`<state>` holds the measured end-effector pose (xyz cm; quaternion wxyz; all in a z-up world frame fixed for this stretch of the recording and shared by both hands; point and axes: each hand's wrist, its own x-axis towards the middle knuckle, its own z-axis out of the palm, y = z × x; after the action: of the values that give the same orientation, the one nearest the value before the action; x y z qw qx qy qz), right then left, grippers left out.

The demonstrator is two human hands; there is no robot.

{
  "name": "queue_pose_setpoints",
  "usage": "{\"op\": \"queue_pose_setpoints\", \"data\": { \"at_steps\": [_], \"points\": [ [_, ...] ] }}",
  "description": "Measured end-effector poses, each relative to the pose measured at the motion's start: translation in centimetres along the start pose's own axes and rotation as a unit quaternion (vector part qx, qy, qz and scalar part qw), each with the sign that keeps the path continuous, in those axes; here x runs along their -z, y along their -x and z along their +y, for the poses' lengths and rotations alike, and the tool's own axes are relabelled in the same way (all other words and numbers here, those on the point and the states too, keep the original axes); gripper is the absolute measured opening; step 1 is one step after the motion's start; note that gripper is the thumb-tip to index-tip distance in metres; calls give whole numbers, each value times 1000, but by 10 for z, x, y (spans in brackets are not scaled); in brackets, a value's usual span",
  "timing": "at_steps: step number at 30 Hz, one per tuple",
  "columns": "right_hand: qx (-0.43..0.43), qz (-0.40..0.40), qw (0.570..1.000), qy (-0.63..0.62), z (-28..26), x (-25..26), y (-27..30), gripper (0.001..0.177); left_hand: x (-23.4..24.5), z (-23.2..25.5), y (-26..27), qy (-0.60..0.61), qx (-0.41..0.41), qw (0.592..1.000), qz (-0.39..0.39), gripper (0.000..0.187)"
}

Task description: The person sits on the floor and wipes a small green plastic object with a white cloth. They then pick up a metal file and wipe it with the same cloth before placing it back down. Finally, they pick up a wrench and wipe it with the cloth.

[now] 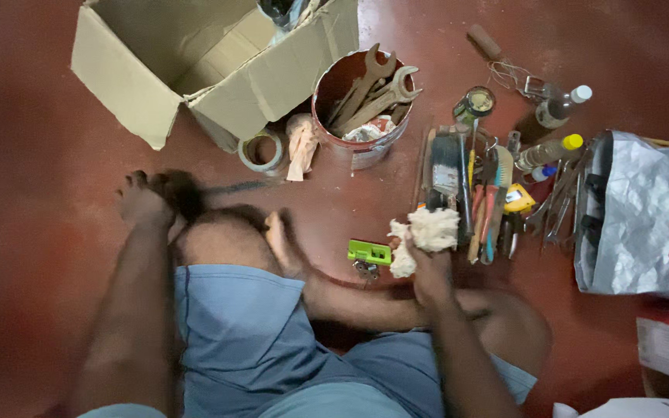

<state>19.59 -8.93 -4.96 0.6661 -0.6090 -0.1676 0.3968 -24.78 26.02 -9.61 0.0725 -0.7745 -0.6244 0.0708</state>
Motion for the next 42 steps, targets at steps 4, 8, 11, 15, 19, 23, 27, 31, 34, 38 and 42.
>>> {"op": "queue_pose_setpoints", "data": {
  "at_steps": [4,8,11,15,19,23,27,31,34,38,42],
  "points": [
    [-27,1,989,148,18,0,-6,49,62,33,9,65,11,997,-36,37],
    [46,-14,952,301,20,0,-4,47,142,88,17,161,-108,980,52,31],
    [50,-16,903,427,13,-2,-5,44,199,136,25,346,-221,892,192,22],
    [89,-35,875,475,10,-2,-2,45,256,202,25,438,-297,820,218,19],
    [144,-52,901,406,13,-2,-2,43,282,268,17,432,-310,834,149,20],
    [13,-12,894,447,16,2,-4,40,283,326,7,352,-302,885,46,51],
    [47,-5,923,382,28,6,-13,42,267,359,-5,297,-291,886,204,78],
    [97,-14,908,407,38,11,-18,45,263,381,-20,330,-245,906,104,73],
    [108,-48,942,314,37,9,-15,43,269,388,-28,315,-248,915,52,59],
    [-9,-16,913,408,24,8,-9,42,277,391,-31,288,-248,925,7,59],
    [37,-10,899,437,19,2,-15,45,272,384,-31,309,-297,903,-27,50]
  ]
}}
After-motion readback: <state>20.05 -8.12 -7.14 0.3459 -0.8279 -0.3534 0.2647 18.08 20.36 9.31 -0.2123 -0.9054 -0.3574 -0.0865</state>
